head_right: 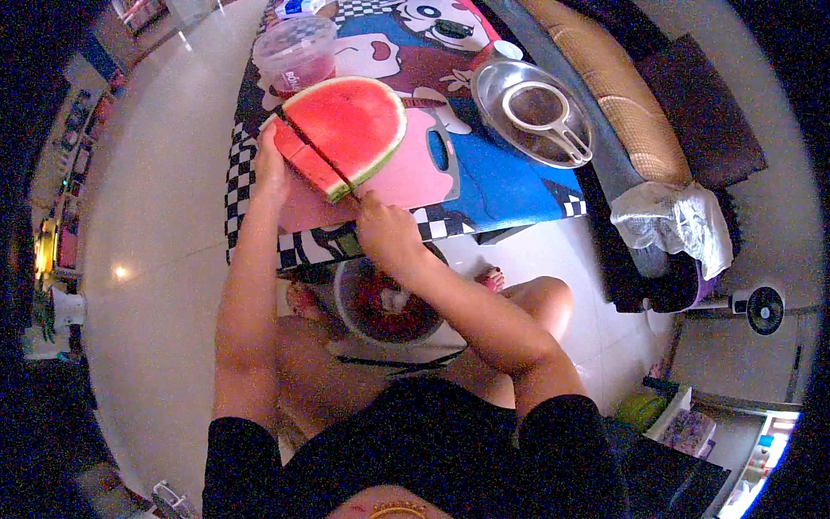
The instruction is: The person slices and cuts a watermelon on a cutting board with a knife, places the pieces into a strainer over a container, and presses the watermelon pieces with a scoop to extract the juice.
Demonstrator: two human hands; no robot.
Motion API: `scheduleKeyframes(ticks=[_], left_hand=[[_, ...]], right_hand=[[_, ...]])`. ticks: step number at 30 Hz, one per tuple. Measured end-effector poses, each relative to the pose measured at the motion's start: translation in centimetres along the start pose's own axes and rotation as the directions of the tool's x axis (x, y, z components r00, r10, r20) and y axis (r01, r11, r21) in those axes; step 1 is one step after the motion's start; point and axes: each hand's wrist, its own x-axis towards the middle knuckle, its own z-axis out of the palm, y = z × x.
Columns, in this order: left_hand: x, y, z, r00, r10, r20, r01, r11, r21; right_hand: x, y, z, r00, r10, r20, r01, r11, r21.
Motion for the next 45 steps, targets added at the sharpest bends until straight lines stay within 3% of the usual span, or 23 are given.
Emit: scheduleKeyframes(ticks=[2, 5, 7, 10, 13, 17, 22, 25, 27, 29, 31, 35, 38, 41, 43, 45], left_hand=[[0.6, -0.1, -0.8, 0.999, -0.046, -0.009, 0.046, 0.999, -0.013], [0.8, -0.2, -1.6, 1.000, 0.013, 0.001, -0.013, 1.000, 0.024], [0.7, 0.0, -1.8, 0.998, -0.064, 0.019, 0.066, 0.994, -0.083], [0.6, 0.2, -1.8, 0.996, -0.083, 0.038, 0.087, 0.988, -0.124], [-0.1, 0.6, -1.6, 0.995, -0.094, 0.043, 0.100, 0.985, -0.141], [1.1, -0.5, -3.0, 0.985, -0.152, 0.082, 0.166, 0.964, -0.208], [0.7, -1.2, -3.2, 1.000, -0.015, 0.014, 0.017, 0.987, -0.159], [1.0, -1.7, -3.5, 1.000, 0.005, 0.009, -0.003, 0.980, -0.199], [1.2, -2.1, -4.0, 1.000, 0.012, 0.023, -0.005, 0.967, -0.254], [1.0, -2.5, -4.4, 0.999, 0.024, 0.041, -0.009, 0.945, -0.327], [0.6, -2.6, -5.0, 0.995, 0.043, 0.091, -0.007, 0.932, -0.363], [0.5, -2.8, -5.3, 0.993, 0.053, 0.108, -0.006, 0.920, -0.392], [-1.3, -0.6, -4.0, 0.985, -0.050, 0.164, 0.107, 0.927, -0.358], [-1.1, -1.0, -4.1, 0.980, 0.044, 0.195, -0.006, 0.981, -0.192], [-1.2, -1.1, -4.1, 0.992, 0.026, 0.123, -0.001, 0.981, -0.194], [-1.5, -1.1, -4.0, 0.998, -0.005, 0.059, 0.016, 0.983, -0.183]], right_hand=[[1.0, 0.2, 1.4, 1.000, -0.029, -0.007, 0.029, 0.999, -0.026], [2.1, -0.3, 1.8, 0.999, -0.033, 0.010, 0.034, 0.999, -0.040], [2.6, 0.0, 1.9, 0.996, -0.077, -0.045, 0.076, 0.997, -0.034], [3.1, 0.1, 1.2, 0.993, -0.116, -0.005, 0.116, 0.993, -0.013], [3.7, 0.3, 0.8, 0.992, -0.052, 0.113, 0.055, 0.998, -0.027], [5.1, 2.9, 0.6, 0.972, -0.100, 0.212, 0.071, 0.988, 0.141], [6.9, 4.9, -0.4, 0.891, -0.282, 0.355, 0.228, 0.956, 0.187], [7.5, 6.0, -0.1, 0.906, -0.354, 0.231, 0.255, 0.894, 0.369], [7.4, 6.1, -1.1, 0.920, -0.209, 0.331, 0.026, 0.876, 0.481], [7.1, 5.7, -3.3, 0.906, -0.187, 0.381, -0.053, 0.841, 0.538], [6.6, 5.7, -4.9, 0.888, -0.277, 0.366, 0.023, 0.823, 0.568], [7.0, 7.3, -3.2, 0.898, -0.263, 0.354, 0.004, 0.807, 0.590], [7.0, 7.7, -2.8, 0.930, -0.256, 0.266, 0.069, 0.829, 0.555], [7.3, 8.2, -2.0, 0.961, -0.220, 0.166, 0.110, 0.859, 0.500], [8.0, 8.8, -1.7, 0.968, -0.213, 0.131, 0.125, 0.866, 0.485], [8.4, 9.0, -2.0, 0.963, -0.170, 0.207, 0.067, 0.902, 0.427]])
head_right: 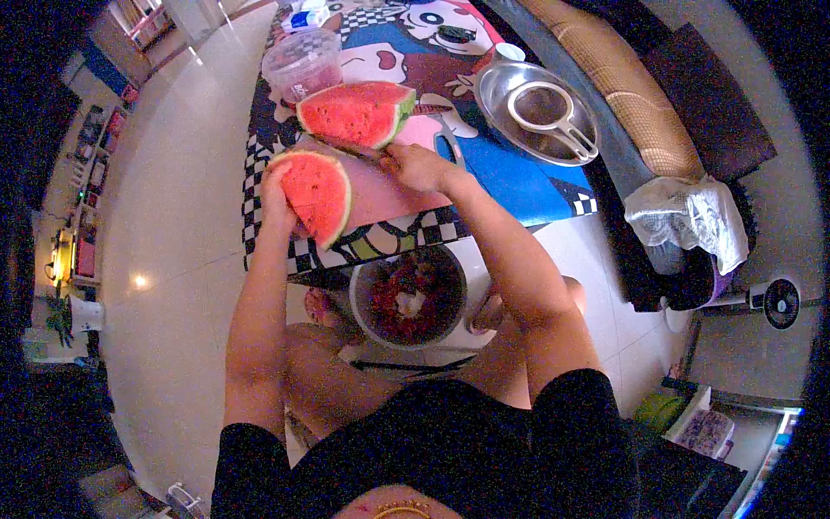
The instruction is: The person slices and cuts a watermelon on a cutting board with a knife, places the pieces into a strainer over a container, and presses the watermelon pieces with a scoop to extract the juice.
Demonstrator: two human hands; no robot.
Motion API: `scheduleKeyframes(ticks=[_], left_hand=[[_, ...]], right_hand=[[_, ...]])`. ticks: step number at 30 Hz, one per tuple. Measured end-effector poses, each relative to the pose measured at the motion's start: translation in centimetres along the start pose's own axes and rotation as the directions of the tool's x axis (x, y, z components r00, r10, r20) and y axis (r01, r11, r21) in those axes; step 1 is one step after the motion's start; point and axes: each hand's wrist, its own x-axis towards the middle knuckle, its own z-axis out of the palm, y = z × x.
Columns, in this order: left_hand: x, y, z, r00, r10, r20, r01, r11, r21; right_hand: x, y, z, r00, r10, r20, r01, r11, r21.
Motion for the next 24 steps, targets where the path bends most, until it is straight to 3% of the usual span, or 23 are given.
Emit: scheduleKeyframes(ticks=[2, 8, 16, 20, 24], left_hand=[[-0.2, 0.3, 0.3, 0.998, -0.026, -0.065, 0.027, 0.999, 0.025], [0.5, -0.2, 0.2, 0.999, -0.005, -0.045, 0.005, 1.000, -0.001], [1.3, -1.3, 1.3, 0.979, 0.076, -0.189, -0.080, 0.997, -0.015], [2.3, -2.5, 1.5, 0.970, 0.140, -0.200, -0.139, 0.990, 0.019], [1.4, -3.2, 4.3, 0.893, 0.224, -0.391, -0.228, 0.973, 0.036]], right_hand=[[0.4, -0.2, -0.4, 1.000, 0.029, 0.011, -0.029, 0.999, -0.024], [1.2, 0.9, -0.7, 0.998, 0.003, -0.061, -0.003, 1.000, -0.005], [2.7, 3.4, -2.8, 0.991, -0.043, -0.126, 0.033, 0.996, -0.082], [2.9, 3.0, -3.9, 0.995, 0.045, -0.088, -0.057, 0.989, -0.135], [3.3, 4.0, -3.9, 0.993, 0.038, -0.108, -0.058, 0.982, -0.181]])
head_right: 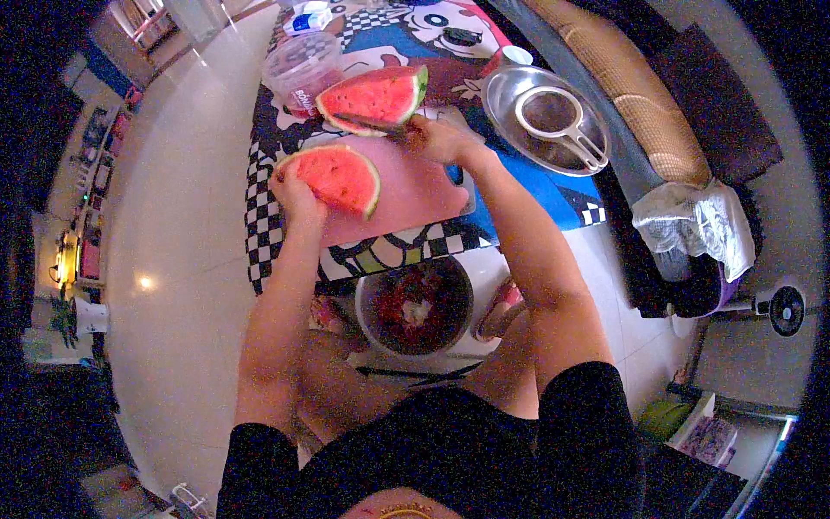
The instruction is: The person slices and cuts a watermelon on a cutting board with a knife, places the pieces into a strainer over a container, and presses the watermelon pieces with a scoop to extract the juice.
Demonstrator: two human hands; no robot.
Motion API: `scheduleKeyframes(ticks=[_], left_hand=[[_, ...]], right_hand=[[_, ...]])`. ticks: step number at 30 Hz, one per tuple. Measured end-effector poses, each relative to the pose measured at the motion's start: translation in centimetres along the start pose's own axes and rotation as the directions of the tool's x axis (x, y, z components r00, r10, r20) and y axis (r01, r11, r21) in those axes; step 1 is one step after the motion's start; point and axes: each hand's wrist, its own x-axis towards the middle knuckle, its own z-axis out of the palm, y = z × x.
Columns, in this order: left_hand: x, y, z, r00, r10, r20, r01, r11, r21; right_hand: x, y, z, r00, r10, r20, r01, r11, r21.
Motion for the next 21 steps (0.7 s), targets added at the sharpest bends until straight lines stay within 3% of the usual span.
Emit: scheduleKeyframes(ticks=[5, 8, 11, 14, 21], left_hand=[[-2.5, 0.3, 1.4, 0.991, 0.087, -0.106, -0.077, 0.993, 0.091], [-3.0, 1.3, -0.3, 0.996, 0.077, -0.037, -0.059, 0.932, 0.358], [-1.1, -0.6, -3.2, 0.999, -0.022, 0.039, 0.004, 0.911, 0.412], [-1.2, 0.0, -4.4, 0.953, -0.205, 0.221, 0.110, 0.919, 0.379], [-3.9, 6.3, -2.4, 0.857, -0.421, 0.298, 0.163, 0.769, 0.619]], right_hand=[[-1.2, 0.3, -0.2, 0.994, 0.024, -0.103, -0.031, 0.998, -0.063], [-3.2, -0.4, -0.9, 0.992, -0.007, -0.129, 0.002, 0.999, -0.040], [-5.2, -0.3, -0.9, 0.984, -0.011, -0.176, 0.009, 1.000, -0.012], [-7.1, 0.4, 0.5, 0.978, 0.023, -0.206, -0.014, 0.999, 0.044], [-13.2, -3.2, 1.1, 0.960, 0.211, -0.185, -0.149, 0.942, 0.302]])
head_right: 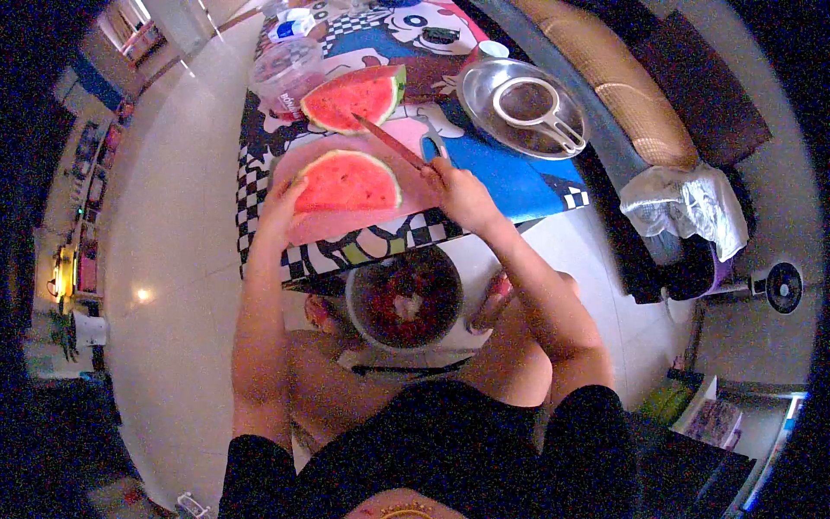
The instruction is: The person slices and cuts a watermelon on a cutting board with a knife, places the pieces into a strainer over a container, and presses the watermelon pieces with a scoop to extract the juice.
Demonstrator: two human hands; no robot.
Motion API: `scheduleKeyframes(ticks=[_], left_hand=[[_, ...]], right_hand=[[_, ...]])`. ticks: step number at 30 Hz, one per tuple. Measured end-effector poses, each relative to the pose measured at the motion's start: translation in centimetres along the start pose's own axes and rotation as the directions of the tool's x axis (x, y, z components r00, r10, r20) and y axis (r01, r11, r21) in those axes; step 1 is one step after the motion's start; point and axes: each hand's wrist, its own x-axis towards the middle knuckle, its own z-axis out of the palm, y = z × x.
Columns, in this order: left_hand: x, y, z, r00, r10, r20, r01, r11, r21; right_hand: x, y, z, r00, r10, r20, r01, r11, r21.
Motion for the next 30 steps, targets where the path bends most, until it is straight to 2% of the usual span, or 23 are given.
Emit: scheduleKeyframes(ticks=[2, 5, 8, 11, 14, 17, 20, 26, 30], left_hand=[[-0.7, 1.1, -0.2, 0.995, -0.041, 0.094, 0.035, 0.997, 0.063], [0.5, 0.0, -0.5, 0.992, -0.006, 0.127, -0.040, 0.933, 0.358], [2.5, -2.2, -0.5, 0.984, 0.147, 0.102, -0.176, 0.904, 0.389], [1.4, -1.2, 0.7, 0.984, 0.176, 0.007, -0.163, 0.895, 0.415], [2.3, -2.0, 0.9, 0.992, 0.067, -0.106, -0.029, 0.946, 0.323], [2.1, -1.9, 0.9, 0.997, -0.008, -0.075, 0.023, 0.980, 0.199], [1.7, -2.6, 0.8, 0.999, -0.030, 0.029, 0.029, 0.999, 0.046], [-0.8, 0.4, 1.3, 0.979, -0.175, 0.109, 0.184, 0.980, -0.081], [0.7, -0.6, -0.1, 0.949, -0.203, 0.243, 0.253, 0.948, -0.193]], right_hand=[[-0.9, 0.1, 0.1, 1.000, 0.023, -0.008, -0.022, 0.999, 0.040], [-1.9, 0.3, 0.6, 1.000, 0.008, -0.011, -0.008, 0.999, 0.040], [-2.5, -0.5, 0.6, 0.999, 0.052, 0.009, -0.052, 0.998, 0.021], [-2.8, 0.0, 1.1, 0.999, 0.002, -0.045, 0.000, 0.999, 0.045], [-3.4, 0.0, 1.2, 0.998, 0.011, -0.065, -0.008, 0.999, 0.049], [-4.0, -0.9, 0.7, 0.994, 0.099, -0.040, -0.097, 0.993, 0.065], [-4.3, -0.4, 0.9, 0.993, 0.085, -0.081, -0.078, 0.993, 0.084], [-4.7, -0.9, 0.7, 0.989, 0.144, -0.042, -0.139, 0.984, 0.110], [-4.2, -0.8, 1.0, 0.984, 0.046, -0.171, -0.003, 0.971, 0.241]])
